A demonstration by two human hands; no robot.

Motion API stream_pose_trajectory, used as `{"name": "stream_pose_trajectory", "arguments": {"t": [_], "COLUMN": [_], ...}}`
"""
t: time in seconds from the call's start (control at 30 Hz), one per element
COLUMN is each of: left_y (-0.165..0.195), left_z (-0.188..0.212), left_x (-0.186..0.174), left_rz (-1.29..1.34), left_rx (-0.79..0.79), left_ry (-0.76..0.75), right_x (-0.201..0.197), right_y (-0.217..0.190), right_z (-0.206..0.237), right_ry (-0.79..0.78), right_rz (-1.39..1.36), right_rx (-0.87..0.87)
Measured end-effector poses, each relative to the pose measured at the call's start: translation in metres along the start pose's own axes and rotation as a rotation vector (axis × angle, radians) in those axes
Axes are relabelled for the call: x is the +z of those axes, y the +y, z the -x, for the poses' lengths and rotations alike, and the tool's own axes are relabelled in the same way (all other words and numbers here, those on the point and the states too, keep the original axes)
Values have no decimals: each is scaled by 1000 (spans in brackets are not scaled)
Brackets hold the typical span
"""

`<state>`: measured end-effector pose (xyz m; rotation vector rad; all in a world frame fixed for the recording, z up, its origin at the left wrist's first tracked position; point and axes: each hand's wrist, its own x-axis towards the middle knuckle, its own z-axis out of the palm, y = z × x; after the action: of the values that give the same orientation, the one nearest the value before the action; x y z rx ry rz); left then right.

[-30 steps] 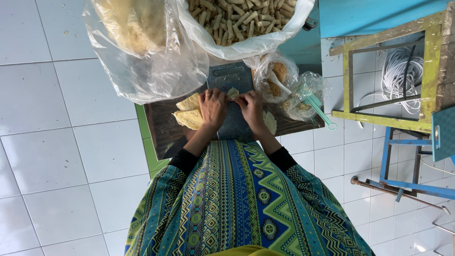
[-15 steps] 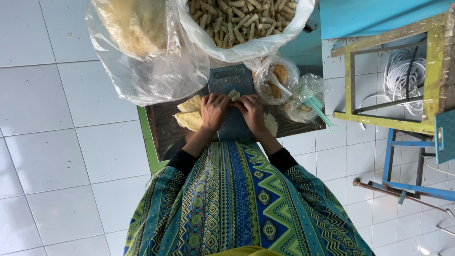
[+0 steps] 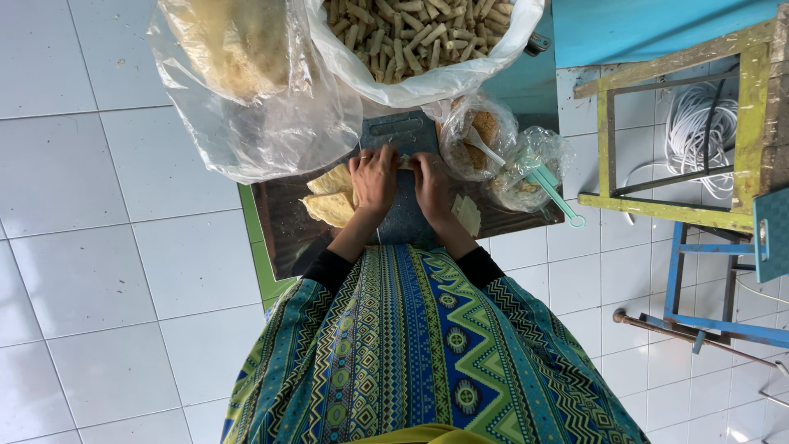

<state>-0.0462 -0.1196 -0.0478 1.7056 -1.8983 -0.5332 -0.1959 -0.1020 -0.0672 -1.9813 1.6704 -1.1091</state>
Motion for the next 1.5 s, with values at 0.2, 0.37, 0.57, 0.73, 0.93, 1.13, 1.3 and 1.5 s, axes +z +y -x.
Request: {"name": "stream_pose_trajectory", "arguments": {"t": [0.2, 0.37, 0.57, 0.73, 0.93, 1.13, 1.3, 1.5], "left_y": [-7, 2, 9, 10, 8, -9, -32, -58], "left_z": [10, 1, -6, -12, -10, 18, 47, 77], "left_x": [-13, -3, 3, 0, -18, -61, -82, -90], "left_rz": [-11, -42, 15, 77, 349, 422, 271, 106], "left_rx": [218, 59, -135, -132, -26, -53, -95, -160], "left_ry": [90, 72, 49, 88, 153, 208, 220, 305], "right_x": [-17, -13, -11, -18, -27, -26, -17, -39], "right_y": [-7, -4, 4, -4, -8, 0, 9, 23], "right_z": [2, -9, -23, -21, -24, -27, -25, -40], "right_ry": [-61, -37, -91, -104, -180, -232, -226, -500], "right_rz": [-27, 38, -111, 2, 3, 1, -3, -217], "right_rx": [-88, 26, 198, -59, -143, -179, -151, 239]}}
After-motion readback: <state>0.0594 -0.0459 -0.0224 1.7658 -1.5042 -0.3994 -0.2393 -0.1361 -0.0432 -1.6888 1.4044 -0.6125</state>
